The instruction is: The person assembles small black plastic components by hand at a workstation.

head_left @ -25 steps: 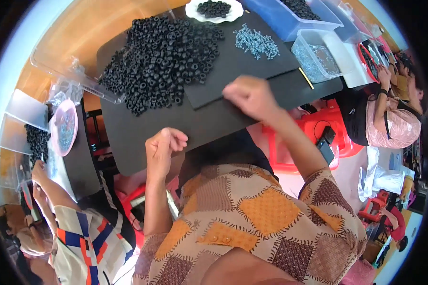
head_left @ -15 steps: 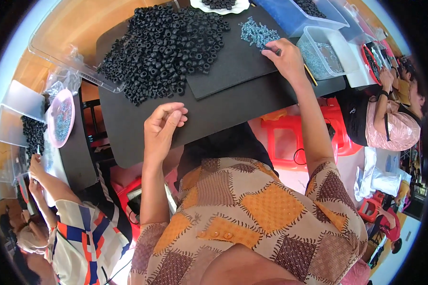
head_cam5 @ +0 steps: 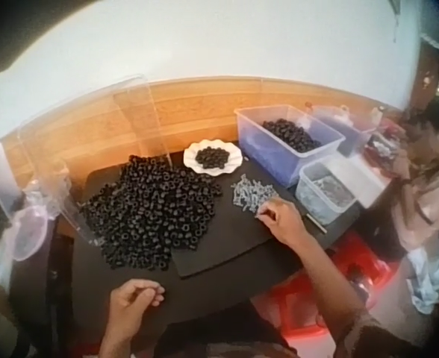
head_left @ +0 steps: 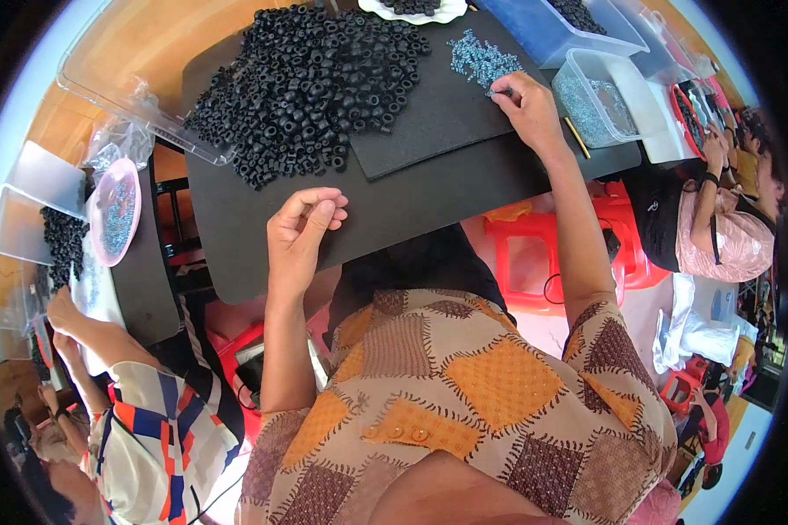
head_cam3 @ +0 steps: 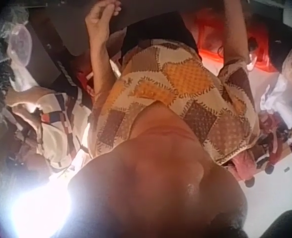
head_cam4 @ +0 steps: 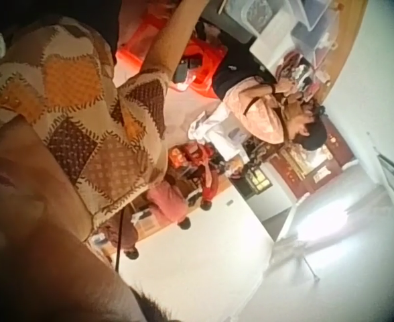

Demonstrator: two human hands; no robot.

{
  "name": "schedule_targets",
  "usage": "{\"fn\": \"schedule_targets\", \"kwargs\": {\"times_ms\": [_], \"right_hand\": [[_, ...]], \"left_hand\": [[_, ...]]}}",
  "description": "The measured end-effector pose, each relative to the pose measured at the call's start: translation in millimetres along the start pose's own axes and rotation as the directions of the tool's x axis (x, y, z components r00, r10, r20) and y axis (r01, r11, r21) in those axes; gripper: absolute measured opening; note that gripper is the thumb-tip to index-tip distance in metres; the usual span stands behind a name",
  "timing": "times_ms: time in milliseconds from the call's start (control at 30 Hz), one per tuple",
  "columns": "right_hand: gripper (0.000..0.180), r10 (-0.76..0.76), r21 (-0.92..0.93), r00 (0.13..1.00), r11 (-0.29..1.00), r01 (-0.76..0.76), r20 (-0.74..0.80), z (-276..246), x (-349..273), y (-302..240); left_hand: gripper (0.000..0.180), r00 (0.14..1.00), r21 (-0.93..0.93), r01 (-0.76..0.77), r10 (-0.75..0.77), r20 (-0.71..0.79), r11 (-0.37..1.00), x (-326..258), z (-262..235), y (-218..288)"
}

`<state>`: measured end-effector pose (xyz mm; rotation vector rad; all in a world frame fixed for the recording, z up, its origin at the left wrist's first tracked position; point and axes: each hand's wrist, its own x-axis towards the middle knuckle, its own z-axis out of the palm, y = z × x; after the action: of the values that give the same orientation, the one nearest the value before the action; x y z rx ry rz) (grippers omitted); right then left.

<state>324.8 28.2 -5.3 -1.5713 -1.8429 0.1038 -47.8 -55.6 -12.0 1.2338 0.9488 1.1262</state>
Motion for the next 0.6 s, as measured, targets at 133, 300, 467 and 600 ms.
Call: {"fn": "schedule_targets", "kwargs": {"times_ms": [133, 300, 467, 600], "right_hand": [[0.011, -0.026, 0.014, 0.999, 1.0, 0.026, -0.022, -10, 4, -5], [0.007, 0.12, 0.51, 0.981, 0.841, -0.182, 0.152, -4, 3, -5], [0.008, 0.028, 0.781, 0.955, 0.569, -0.257, 0.294, 8, -1, -49], [0.007, -0.029, 0.802, 0.923, 0.505, -0.318, 0.384, 22, -2, -78]], "left_hand": [[0.015, 1.0, -0.003, 0.003, -0.003, -0.015, 1.0, -1, 1, -1], [0.016, 1.0, 0.063, -0.016, 0.015, 0.023, 0.998, 0, 13, 5], [0.024, 0.963, 0.238, -0.207, 0.155, 0.219, 0.949, 32, 50, 26], [0.026, 0.95, 0.301, -0.297, 0.247, 0.194, 0.906, 73, 69, 21]]}}
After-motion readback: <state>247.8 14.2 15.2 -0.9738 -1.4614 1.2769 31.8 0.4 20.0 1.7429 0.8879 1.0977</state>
